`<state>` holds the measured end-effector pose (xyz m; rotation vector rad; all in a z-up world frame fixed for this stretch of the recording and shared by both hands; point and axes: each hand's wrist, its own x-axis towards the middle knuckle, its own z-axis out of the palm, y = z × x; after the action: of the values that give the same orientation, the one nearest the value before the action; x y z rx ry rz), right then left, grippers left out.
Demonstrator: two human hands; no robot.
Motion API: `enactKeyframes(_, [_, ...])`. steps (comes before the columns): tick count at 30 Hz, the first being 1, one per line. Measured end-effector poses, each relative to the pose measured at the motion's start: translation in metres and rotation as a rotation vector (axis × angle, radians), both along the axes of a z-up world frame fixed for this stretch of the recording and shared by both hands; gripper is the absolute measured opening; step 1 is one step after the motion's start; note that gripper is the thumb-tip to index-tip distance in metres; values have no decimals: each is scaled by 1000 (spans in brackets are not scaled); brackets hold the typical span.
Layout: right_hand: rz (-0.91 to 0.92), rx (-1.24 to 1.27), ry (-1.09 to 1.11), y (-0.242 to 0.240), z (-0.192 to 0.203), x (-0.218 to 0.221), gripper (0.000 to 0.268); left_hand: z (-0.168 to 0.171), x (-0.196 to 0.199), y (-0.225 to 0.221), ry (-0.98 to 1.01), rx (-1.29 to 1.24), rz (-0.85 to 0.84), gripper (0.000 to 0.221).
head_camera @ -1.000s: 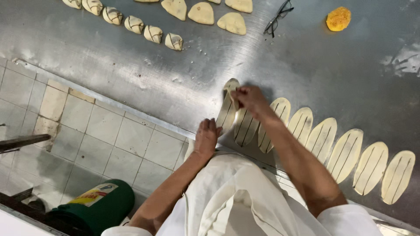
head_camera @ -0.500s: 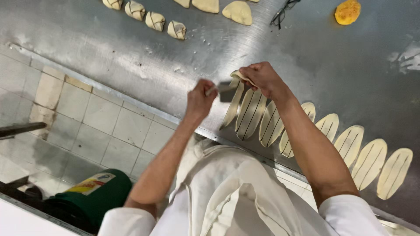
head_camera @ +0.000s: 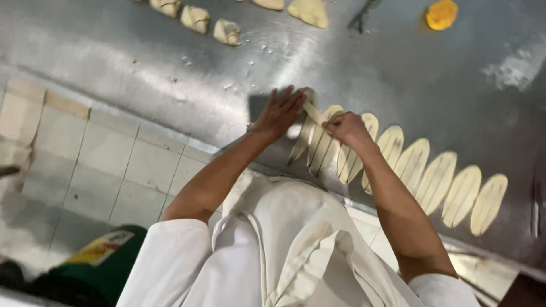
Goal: The person braids several long strips of dough into decorative loaf shapes on a metal table.
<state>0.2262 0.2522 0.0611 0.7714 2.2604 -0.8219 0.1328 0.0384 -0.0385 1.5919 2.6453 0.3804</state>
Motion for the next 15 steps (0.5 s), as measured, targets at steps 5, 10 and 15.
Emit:
enactKeyframes(5, [-430,-74,176,-3,2,25,42,17,11,-6,-74,20,128,59])
enactKeyframes(10, [-709,-622,365,-60,8,32,31,37,33,-10,-1230,51,600,45])
enactKeyframes(15, [-328,-151,311,-91,2,30,29,21,35,-22,-1879,549,654,26])
